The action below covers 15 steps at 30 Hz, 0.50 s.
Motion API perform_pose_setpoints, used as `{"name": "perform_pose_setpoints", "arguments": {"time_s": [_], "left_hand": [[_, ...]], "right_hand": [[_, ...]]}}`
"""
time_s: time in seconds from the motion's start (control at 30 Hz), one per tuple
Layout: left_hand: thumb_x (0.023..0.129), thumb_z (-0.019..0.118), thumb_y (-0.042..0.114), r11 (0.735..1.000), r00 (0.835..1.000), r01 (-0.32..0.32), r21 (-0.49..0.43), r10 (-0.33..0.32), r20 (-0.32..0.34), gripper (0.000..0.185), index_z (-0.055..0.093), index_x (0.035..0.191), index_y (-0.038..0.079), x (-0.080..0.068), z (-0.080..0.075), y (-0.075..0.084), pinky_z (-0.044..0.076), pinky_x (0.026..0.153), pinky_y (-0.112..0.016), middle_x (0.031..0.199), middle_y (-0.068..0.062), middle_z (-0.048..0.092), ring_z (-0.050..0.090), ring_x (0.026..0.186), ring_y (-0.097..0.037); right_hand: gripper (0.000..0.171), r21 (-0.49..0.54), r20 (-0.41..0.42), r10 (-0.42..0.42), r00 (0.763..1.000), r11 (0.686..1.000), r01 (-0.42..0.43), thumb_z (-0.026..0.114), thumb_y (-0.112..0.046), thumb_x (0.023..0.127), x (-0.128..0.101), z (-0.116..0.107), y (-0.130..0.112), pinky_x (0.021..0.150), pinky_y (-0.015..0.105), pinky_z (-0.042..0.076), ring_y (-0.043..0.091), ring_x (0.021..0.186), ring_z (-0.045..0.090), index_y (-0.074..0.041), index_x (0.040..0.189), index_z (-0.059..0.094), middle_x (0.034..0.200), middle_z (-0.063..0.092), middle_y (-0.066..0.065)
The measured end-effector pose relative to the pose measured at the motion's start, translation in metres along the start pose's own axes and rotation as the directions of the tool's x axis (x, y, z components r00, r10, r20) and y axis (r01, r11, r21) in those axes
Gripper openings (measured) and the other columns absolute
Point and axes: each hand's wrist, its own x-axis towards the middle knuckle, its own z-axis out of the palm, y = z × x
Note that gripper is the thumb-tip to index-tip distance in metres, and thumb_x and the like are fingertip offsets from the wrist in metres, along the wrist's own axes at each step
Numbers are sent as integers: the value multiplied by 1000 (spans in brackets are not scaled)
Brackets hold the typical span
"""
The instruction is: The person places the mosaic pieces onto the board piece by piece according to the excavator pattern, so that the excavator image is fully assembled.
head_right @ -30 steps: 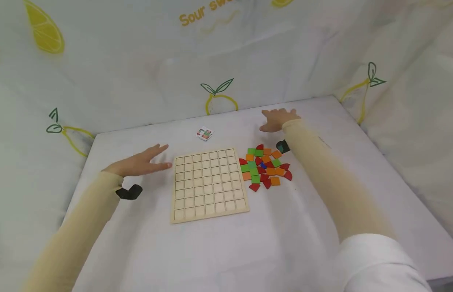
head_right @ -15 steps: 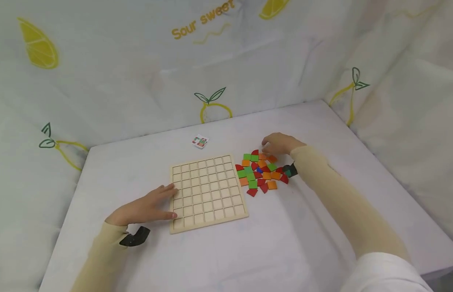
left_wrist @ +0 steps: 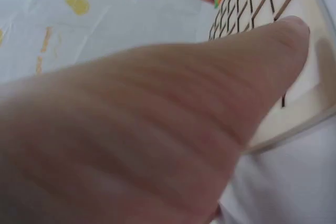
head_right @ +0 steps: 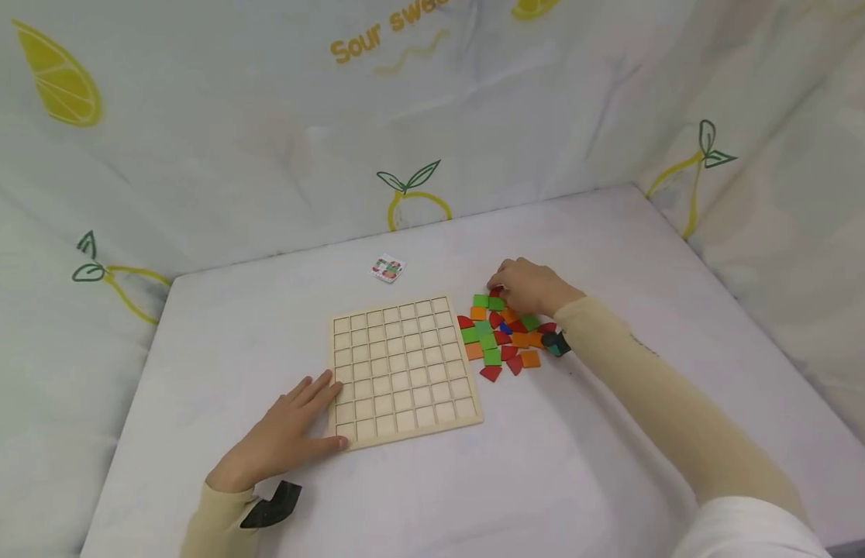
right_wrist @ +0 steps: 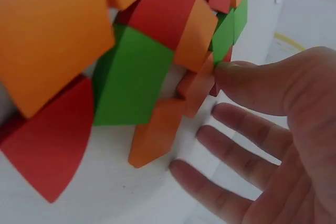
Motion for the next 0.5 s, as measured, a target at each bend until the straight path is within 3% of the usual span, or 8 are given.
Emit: {"name": "perform_pose_setpoints", "arguments": {"time_s": [0.17, 0.3, 0.4, 0.5], "left_hand": [[86, 77, 48, 999, 998, -13, -32, 11, -68, 90, 36, 159, 17, -3, 14, -7, 10, 123, -71, 171, -6, 20, 14, 158, -40], [84, 78, 47, 996, 993, -40, -80, 30, -118, 91, 36, 158, 15, -2, 21, -14, 6, 123, -71, 170, -7, 22, 13, 158, -41], [83, 79, 47, 991, 989, -61, -121, 44, -141, 93, 36, 159, 14, -1, 27, -20, 1, 124, -70, 170, -8, 22, 10, 158, -41], [83, 80, 46, 985, 988, -70, -158, 46, -147, 94, 34, 159, 16, 1, 33, -24, -3, 124, -67, 170, -7, 21, 7, 159, -40]], "right_hand": [[28, -1, -25, 13, 1000, 1000, -13, 62, -14, 99, 2, 0, 5, 95, 57, 55, 31, 114, 57, -9, 125, 70, 129, 63, 13], [23, 122, -14, 49, 999, 991, -47, 62, -20, 100, 5, -5, 10, 88, 48, 56, 27, 99, 58, -8, 119, 69, 114, 67, 10], [24, 305, -44, 82, 996, 950, -64, 62, -25, 102, 5, -12, 14, 89, 45, 53, 27, 100, 58, -7, 115, 70, 112, 69, 12], [29, 473, -90, 94, 991, 880, -41, 62, -31, 102, 8, -17, 11, 93, 42, 51, 28, 107, 58, -7, 115, 70, 116, 71, 13]]}}
